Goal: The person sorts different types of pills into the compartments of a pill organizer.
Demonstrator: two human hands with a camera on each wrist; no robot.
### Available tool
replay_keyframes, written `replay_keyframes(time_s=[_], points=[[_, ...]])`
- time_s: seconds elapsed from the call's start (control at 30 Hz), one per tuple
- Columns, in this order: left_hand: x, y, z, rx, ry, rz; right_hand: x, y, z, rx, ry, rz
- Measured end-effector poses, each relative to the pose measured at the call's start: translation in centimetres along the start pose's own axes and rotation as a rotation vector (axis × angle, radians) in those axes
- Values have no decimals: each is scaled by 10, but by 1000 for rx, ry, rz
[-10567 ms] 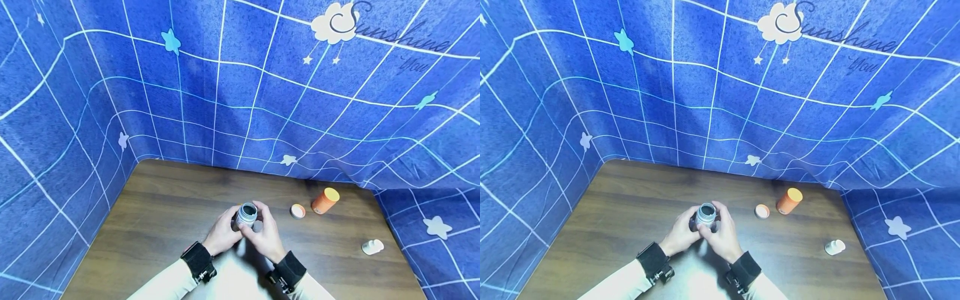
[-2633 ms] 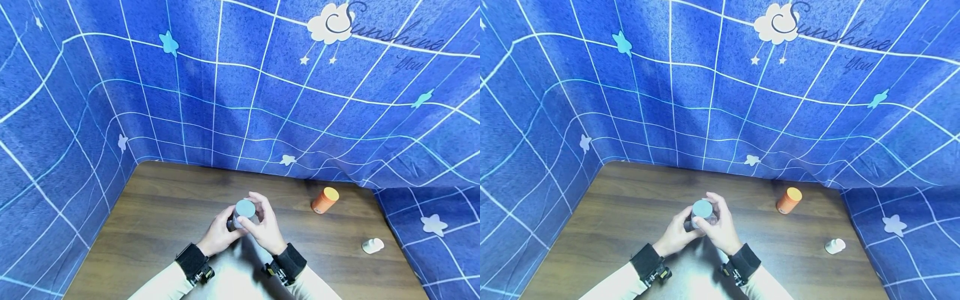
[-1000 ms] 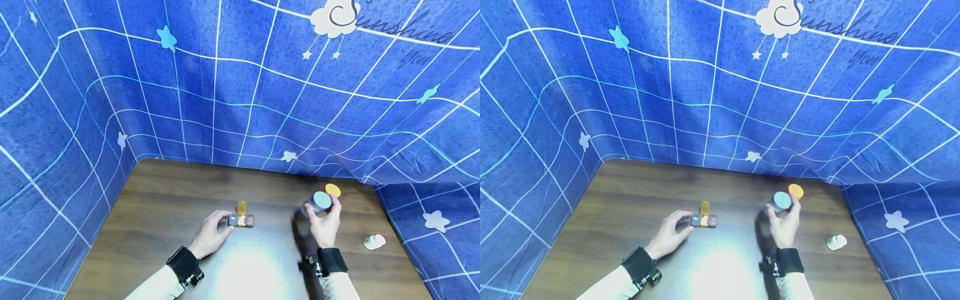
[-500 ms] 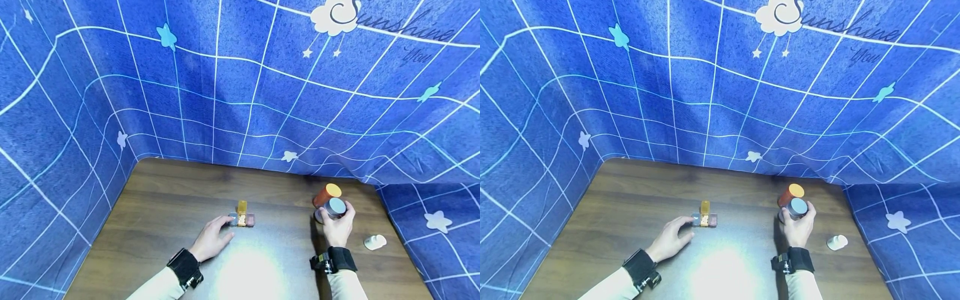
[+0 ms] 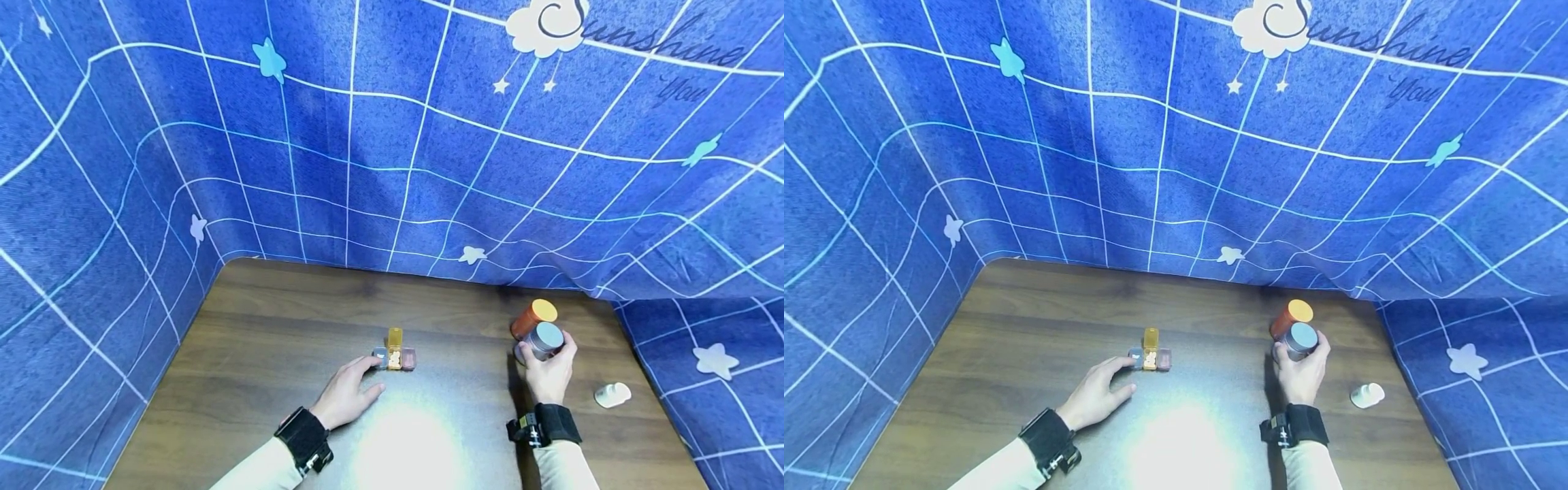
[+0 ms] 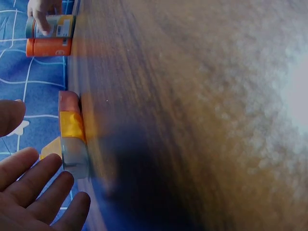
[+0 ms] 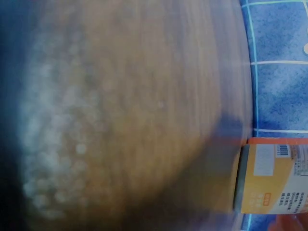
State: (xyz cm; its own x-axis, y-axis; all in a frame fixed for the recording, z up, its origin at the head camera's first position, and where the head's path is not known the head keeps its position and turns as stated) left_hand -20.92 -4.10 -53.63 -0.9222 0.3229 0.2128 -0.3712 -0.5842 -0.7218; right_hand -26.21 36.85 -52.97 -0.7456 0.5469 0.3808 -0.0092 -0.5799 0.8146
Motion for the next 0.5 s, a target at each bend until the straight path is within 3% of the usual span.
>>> replay_keyframes(time_s=[0.13, 0.23, 0.3, 0.4, 0.5], points=[[0, 0, -1, -1, 11, 15, -2, 16, 11, -8, -72, 73], [0, -1, -1, 15, 7, 12, -3, 46, 20, 23, -157, 227], [0, -2, 0, 32, -3, 3, -6, 73, 18, 59, -170, 353], [1, -6, 1, 41, -6, 3, -15, 108, 0, 121, -54, 442], [3, -8, -1, 43, 10, 11, -33, 134, -30, 191, 147, 404]])
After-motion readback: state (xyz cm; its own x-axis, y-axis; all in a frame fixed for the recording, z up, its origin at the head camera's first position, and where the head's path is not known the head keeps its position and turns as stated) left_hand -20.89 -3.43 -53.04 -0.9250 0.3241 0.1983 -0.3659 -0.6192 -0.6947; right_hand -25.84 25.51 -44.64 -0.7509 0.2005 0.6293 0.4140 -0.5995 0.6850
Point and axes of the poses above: each hand's wrist, its own x-axis towards the middle knuckle, its own z-axis out of the back of the hand, y = z × x, the point moved 8 cm from there along x, towards the middle knuckle
